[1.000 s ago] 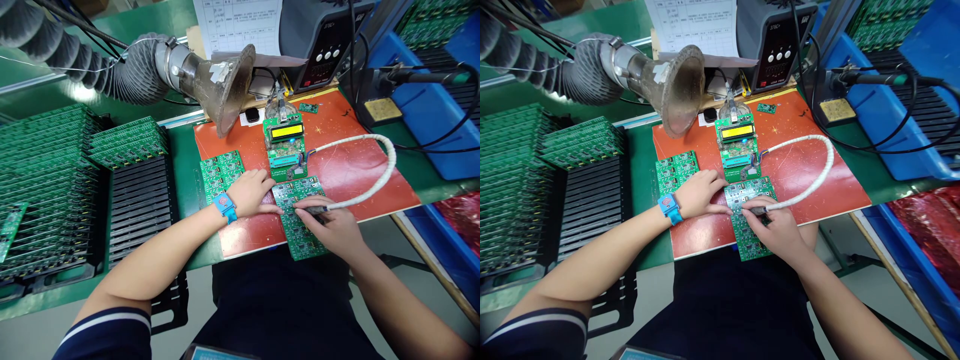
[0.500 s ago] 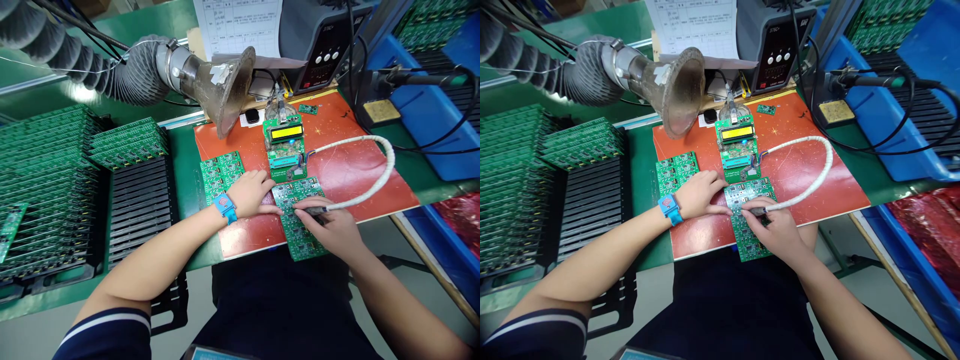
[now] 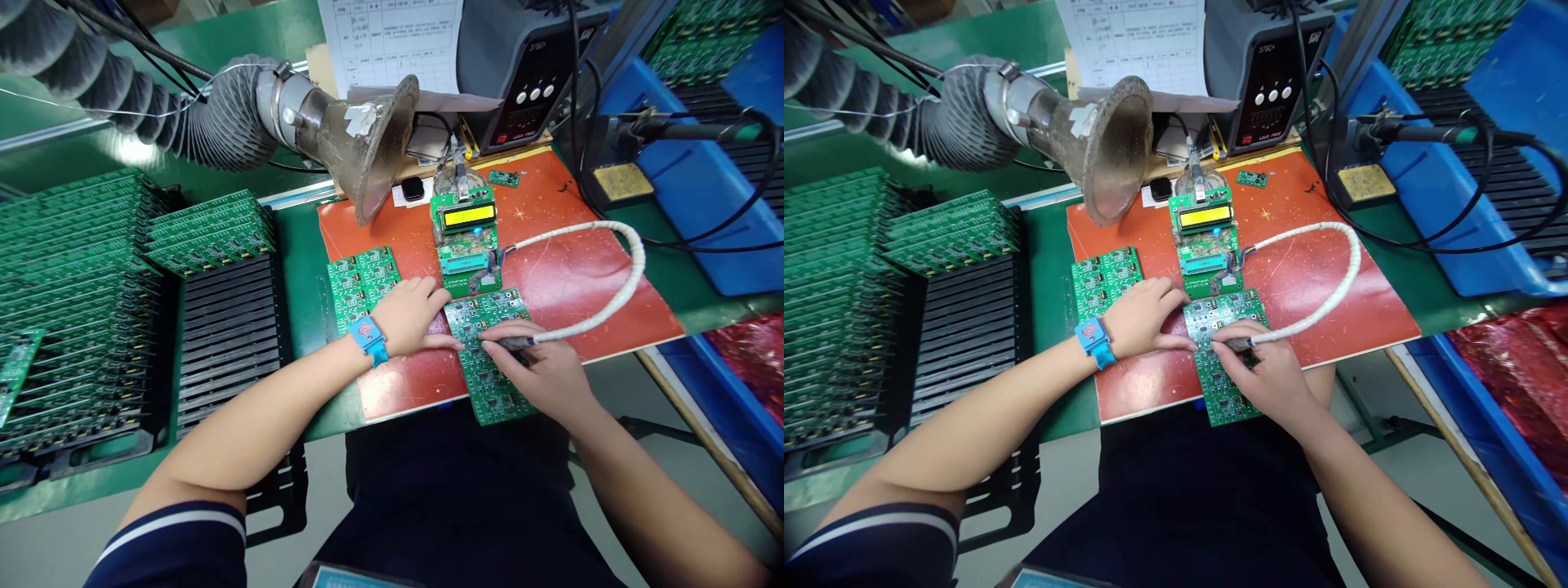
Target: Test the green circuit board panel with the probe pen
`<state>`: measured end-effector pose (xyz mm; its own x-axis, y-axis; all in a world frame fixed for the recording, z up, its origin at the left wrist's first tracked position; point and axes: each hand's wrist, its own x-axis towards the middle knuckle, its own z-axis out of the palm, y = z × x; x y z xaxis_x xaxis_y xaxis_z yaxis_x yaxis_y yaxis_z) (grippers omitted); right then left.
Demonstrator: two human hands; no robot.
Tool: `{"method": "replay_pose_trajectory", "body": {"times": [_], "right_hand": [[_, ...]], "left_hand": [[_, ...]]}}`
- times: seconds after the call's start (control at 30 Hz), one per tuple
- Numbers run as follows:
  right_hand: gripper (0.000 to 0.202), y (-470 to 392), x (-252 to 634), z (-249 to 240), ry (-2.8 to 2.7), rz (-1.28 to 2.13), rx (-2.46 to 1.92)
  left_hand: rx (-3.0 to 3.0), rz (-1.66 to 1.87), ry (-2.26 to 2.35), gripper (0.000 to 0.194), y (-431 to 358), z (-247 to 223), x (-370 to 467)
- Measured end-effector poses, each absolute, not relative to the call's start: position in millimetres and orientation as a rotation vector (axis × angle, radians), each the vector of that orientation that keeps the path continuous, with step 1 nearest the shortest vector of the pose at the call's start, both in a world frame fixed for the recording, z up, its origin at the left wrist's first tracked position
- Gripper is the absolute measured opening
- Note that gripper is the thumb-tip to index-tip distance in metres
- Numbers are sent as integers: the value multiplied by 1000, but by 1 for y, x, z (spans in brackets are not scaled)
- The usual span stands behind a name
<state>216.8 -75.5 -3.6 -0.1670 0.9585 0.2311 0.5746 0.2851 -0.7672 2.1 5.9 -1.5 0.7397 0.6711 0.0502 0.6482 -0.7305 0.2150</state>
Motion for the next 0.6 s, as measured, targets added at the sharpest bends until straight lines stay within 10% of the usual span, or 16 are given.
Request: {"method": "replay_pose_trajectory", "body": {"times": [0.6], "right_hand": [[7, -69, 216, 10, -1870, 766, -1398]], "left_hand": [[2769, 187, 1008, 76, 8, -2, 3]]}}
